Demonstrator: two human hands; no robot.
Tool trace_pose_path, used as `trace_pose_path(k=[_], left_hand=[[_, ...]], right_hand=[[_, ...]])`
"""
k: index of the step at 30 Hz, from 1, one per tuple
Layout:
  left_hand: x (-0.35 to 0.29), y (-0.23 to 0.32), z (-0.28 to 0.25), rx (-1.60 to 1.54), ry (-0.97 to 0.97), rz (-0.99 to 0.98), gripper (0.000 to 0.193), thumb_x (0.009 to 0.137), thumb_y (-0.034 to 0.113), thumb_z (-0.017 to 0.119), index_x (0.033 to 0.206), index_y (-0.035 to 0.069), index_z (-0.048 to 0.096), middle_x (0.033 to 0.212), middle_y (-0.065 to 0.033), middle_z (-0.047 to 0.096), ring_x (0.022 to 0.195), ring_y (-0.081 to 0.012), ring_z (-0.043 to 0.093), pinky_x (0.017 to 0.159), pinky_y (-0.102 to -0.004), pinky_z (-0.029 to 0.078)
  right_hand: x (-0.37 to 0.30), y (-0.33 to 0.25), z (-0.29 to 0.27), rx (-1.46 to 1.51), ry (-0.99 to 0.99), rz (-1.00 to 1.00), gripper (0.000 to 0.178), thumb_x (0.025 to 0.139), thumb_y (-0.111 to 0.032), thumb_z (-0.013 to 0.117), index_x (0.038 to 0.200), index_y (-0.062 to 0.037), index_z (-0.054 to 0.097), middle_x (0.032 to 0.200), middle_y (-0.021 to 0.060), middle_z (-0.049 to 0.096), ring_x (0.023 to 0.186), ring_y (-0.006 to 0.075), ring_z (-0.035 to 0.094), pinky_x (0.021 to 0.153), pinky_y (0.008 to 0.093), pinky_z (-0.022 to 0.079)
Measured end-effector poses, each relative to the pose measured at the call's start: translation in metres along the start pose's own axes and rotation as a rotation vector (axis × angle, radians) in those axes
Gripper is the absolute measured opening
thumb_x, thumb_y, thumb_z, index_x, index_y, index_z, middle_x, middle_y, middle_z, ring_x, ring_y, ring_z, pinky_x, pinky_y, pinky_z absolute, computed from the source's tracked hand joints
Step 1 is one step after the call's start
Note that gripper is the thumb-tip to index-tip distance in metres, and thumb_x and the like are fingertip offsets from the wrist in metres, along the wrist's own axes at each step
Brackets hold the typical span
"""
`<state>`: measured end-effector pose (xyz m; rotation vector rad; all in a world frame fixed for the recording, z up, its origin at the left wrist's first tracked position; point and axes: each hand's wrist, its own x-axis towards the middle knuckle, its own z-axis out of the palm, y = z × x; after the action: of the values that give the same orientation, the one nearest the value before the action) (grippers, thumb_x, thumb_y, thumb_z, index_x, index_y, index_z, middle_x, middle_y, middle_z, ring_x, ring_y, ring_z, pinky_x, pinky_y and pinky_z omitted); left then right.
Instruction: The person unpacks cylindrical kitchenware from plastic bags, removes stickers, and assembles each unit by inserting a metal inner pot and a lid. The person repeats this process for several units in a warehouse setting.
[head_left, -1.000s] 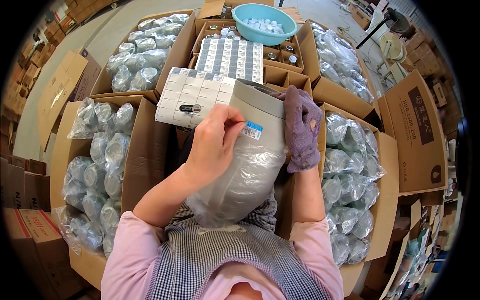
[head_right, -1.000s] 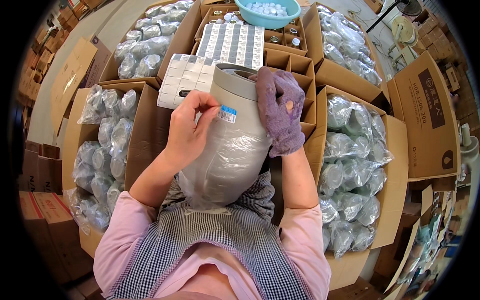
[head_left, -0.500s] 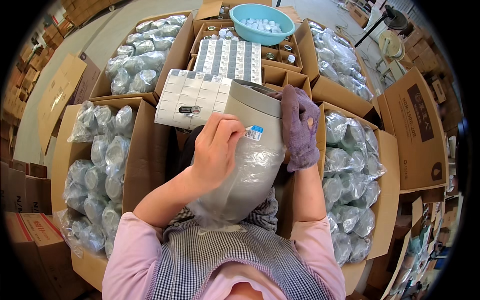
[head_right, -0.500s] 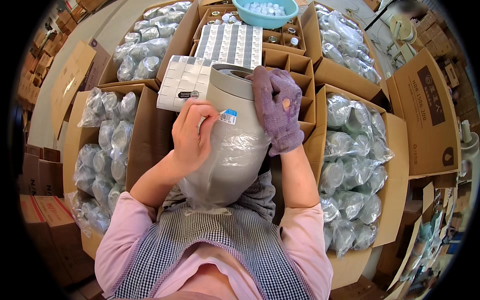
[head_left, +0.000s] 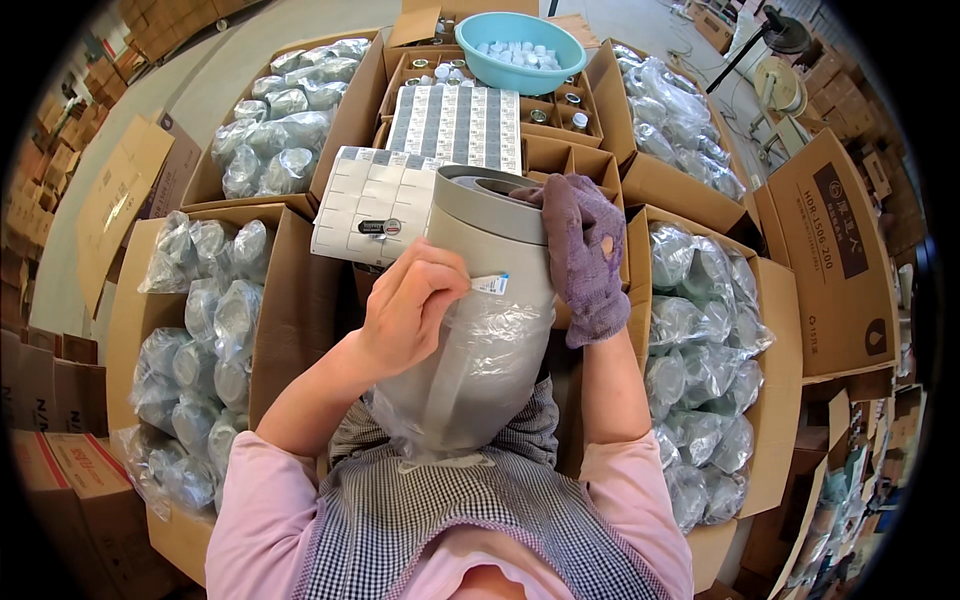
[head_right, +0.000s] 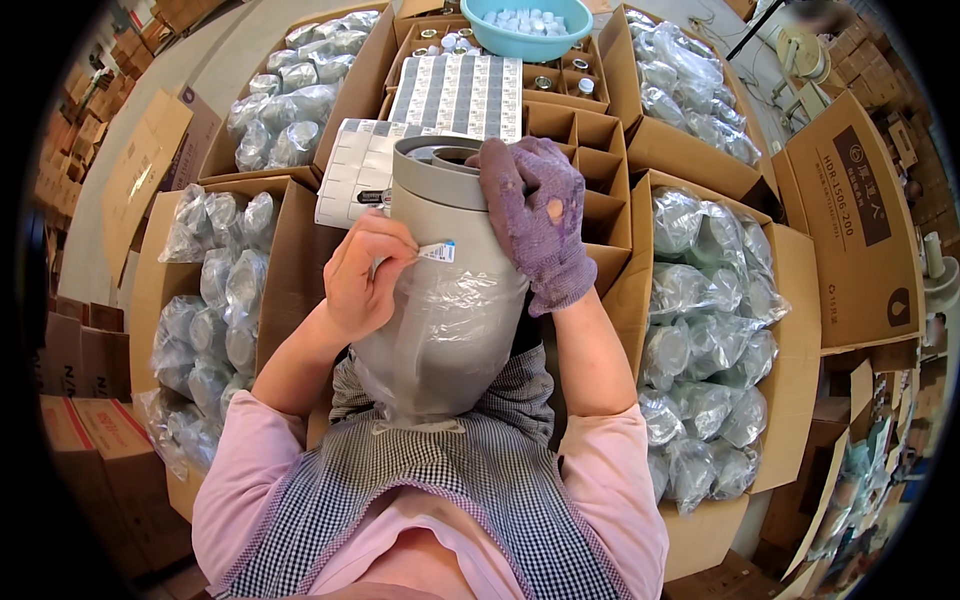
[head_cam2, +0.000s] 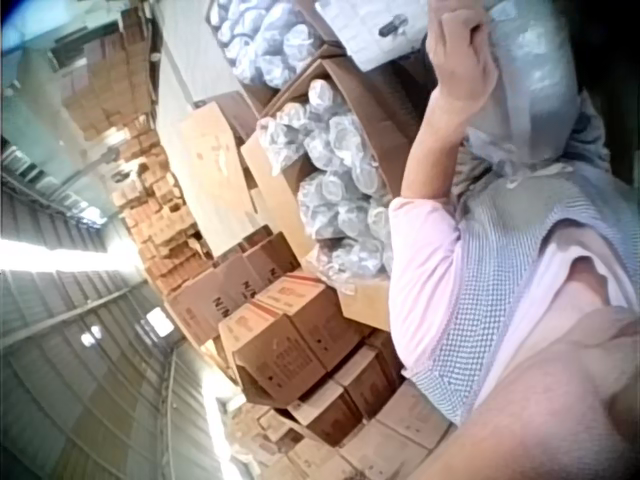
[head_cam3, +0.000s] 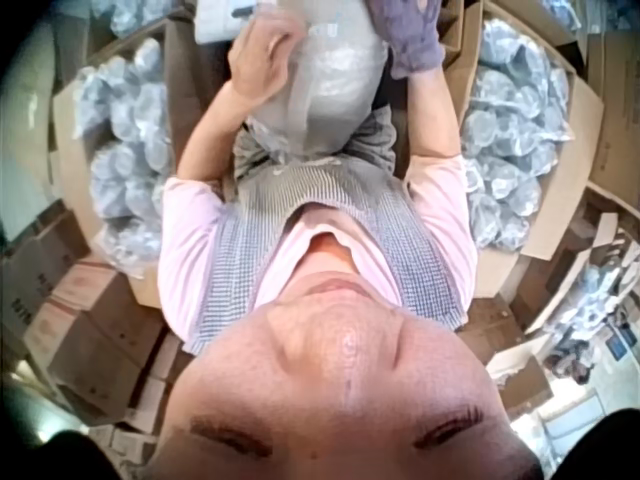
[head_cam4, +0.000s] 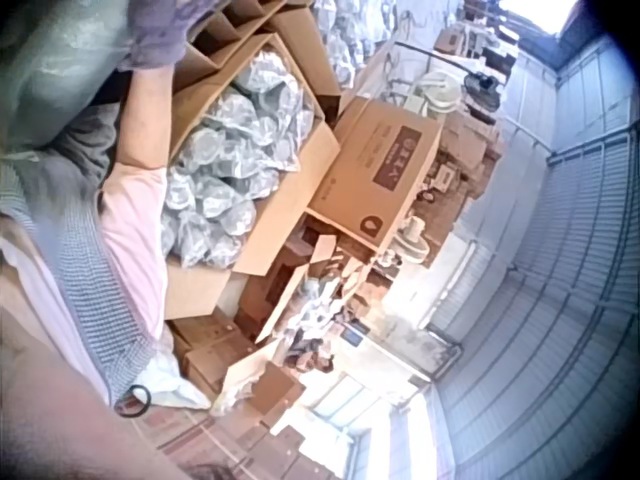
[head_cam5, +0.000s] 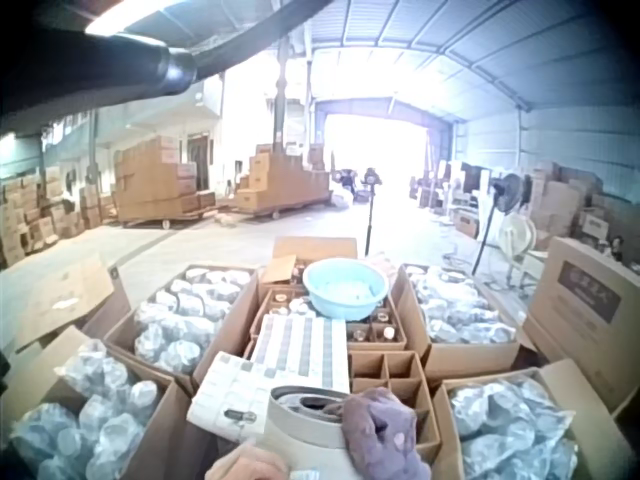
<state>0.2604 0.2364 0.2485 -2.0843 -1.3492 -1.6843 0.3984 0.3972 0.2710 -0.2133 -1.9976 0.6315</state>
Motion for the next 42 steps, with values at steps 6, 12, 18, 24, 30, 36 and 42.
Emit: trace_pose_path(k=[6,12,18,24,30,36,42], left_hand=[[-0.003,-0.006,-0.005,0.004,-0.009,0.068,0.019,0.079,-0.016,0.061,0.091,-0.002,0.055,0.088,-0.014,0.06,0.073,-0.0247,0.056,0.065,-0.0307,0.047],[-0.016,-0.01,0.002,-0.061,0.105,0.0,0.022,0.076,-0.017,0.061,0.092,-0.002,0.056,0.09,-0.0152,0.06,0.073,-0.0277,0.057,0.064,-0.0327,0.049],[-0.023,-0.009,0.003,0.097,0.083,0.204,0.027,0.071,-0.019,0.061,0.092,-0.004,0.056,0.092,-0.0163,0.059,0.074,-0.029,0.058,0.064,-0.0349,0.051],[-0.031,-0.004,-0.01,0.093,-0.025,0.278,0.026,0.074,-0.01,0.065,0.097,0.0,0.056,0.098,-0.0153,0.057,0.076,-0.0281,0.056,0.066,-0.0336,0.049],[-0.006,0.006,-0.043,0.018,0.434,-0.221,0.012,0.086,-0.007,0.057,0.083,0.005,0.055,0.08,-0.0048,0.057,0.069,-0.0166,0.054,0.064,-0.0282,0.043],[-0.104,-0.209,-0.061,0.182,0.032,-1.057,0.015,0.086,0.014,0.074,0.083,0.001,0.065,0.074,-0.0018,0.063,0.069,-0.0083,0.055,0.062,-0.0242,0.045],[-0.173,-0.279,-0.017,0.548,-0.072,-1.129,0.029,0.069,0.017,0.087,0.08,0.004,0.063,0.072,-0.0111,0.068,0.068,-0.0278,0.064,0.065,-0.0381,0.051]], right_hand=[[0.001,0.003,0.002,-0.054,-0.017,-0.086,0.012,0.084,0.0,0.058,0.094,-0.0013,0.063,0.074,0.0118,0.064,0.068,0.0303,0.058,0.064,0.0374,0.046],[0.004,0.002,0.008,0.044,-0.02,0.002,0.01,0.086,-0.002,0.057,0.093,-0.002,0.062,0.077,0.0123,0.066,0.069,0.0297,0.06,0.067,0.0369,0.048],[0.004,0.001,0.011,0.03,-0.032,0.0,0.007,0.087,-0.003,0.055,0.088,-0.001,0.061,0.077,0.0119,0.068,0.069,0.0295,0.061,0.068,0.0365,0.049],[0.007,-0.004,0.01,0.037,-0.069,0.091,0.008,0.087,-0.004,0.054,0.088,0.0002,0.061,0.078,0.0124,0.068,0.071,0.0298,0.062,0.071,0.0364,0.05],[-0.003,0.012,0.001,0.073,-0.007,0.355,0.03,0.095,-0.016,0.047,0.085,0.005,0.065,0.081,0.0148,0.069,0.08,0.027,0.064,0.076,0.0349,0.048],[-0.005,0.012,0.003,0.17,0.036,0.489,0.036,0.097,-0.021,0.046,0.084,0.0064,0.065,0.085,0.0155,0.07,0.079,0.0243,0.063,0.076,0.0345,0.048],[-0.006,0.013,-0.001,0.011,-0.036,0.366,0.046,0.103,-0.03,0.038,0.085,0.0029,0.064,0.089,0.0154,0.071,0.089,0.0265,0.065,0.084,0.0364,0.049]])
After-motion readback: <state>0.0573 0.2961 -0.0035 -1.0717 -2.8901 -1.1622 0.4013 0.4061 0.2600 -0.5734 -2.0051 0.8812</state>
